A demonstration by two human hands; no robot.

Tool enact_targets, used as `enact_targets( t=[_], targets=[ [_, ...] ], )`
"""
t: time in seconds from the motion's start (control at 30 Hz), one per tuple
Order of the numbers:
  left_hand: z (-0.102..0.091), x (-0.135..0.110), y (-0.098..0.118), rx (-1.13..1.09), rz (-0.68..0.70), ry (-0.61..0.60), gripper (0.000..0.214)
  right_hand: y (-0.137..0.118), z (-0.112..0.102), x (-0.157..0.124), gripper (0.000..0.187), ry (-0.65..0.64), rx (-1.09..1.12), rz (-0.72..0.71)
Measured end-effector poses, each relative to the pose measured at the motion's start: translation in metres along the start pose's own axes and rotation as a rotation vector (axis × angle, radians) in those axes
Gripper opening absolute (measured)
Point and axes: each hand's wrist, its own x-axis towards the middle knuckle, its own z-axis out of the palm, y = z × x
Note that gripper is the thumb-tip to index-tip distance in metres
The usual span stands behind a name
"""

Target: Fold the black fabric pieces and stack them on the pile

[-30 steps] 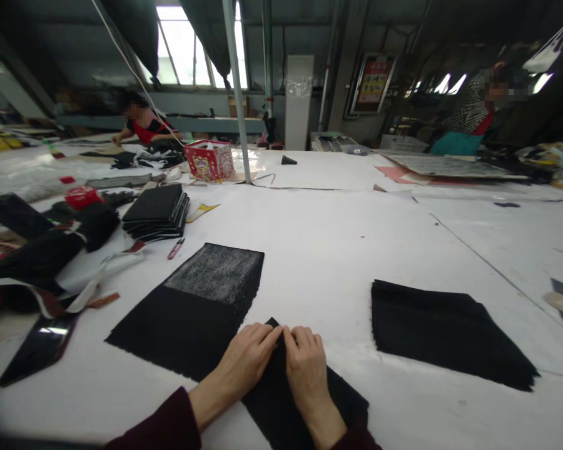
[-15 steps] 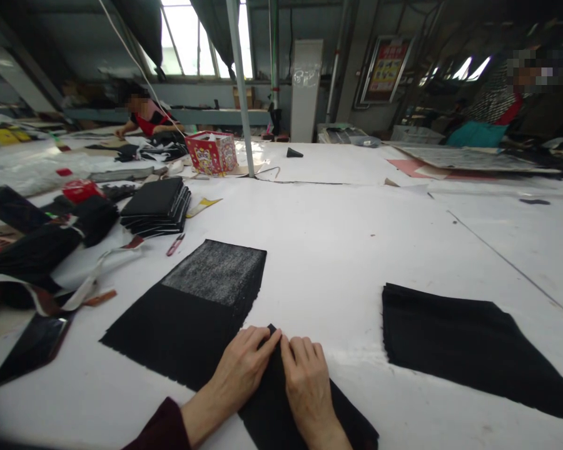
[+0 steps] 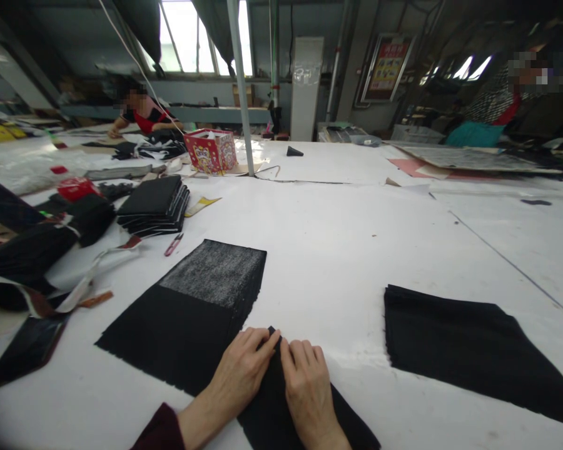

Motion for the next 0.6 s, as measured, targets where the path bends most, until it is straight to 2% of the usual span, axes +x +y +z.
enact_targets(
  t=[0.6],
  targets=[
    [-0.0074,0.0036,-0.0019,0.042,-0.081,-0.017,0.039,0.0007,0.0009,-0.0012,0.035,0.0,0.003,0.007]
  ],
)
